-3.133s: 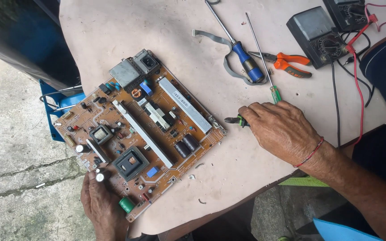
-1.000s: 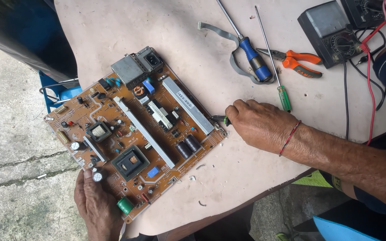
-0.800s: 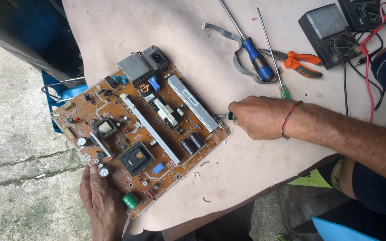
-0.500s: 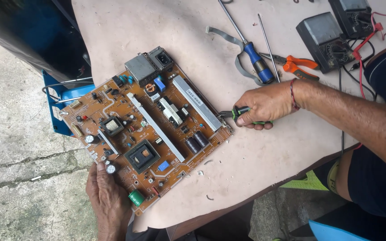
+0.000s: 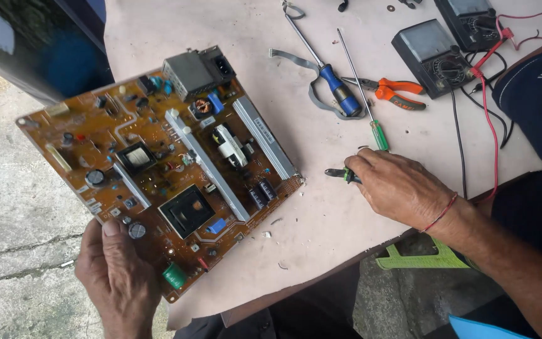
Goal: Removing electronic components from a printed circuit board using pliers on a repair bench.
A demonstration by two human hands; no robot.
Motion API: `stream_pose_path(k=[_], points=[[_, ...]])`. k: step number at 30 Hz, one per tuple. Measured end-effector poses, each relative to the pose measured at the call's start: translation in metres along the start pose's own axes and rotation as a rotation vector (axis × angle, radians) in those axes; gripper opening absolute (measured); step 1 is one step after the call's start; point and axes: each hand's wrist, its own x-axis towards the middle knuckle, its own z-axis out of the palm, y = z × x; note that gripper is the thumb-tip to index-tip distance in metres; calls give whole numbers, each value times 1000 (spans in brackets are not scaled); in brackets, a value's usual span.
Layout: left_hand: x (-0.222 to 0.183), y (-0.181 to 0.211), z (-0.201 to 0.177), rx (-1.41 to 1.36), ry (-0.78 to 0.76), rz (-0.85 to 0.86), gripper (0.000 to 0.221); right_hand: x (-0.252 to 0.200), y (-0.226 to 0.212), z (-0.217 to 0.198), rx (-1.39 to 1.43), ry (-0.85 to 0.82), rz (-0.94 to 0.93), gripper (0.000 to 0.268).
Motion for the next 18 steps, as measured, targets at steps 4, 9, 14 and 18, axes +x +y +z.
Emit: stream_pose_path(k=[4, 9, 14, 18], points=[[14, 35, 5, -61, -200, 344, 44, -13, -6, 12, -743, 391, -85, 23], [80, 52, 23, -254, -473, 368, 46, -22, -5, 16, -649, 460, -78, 25], [147, 38, 47, -367, -728, 197, 37, -29, 9, 37, -413, 481, -43, 35], [186, 15, 67, -290, -788, 36, 26, -37, 16, 61, -96, 549, 64, 69]])
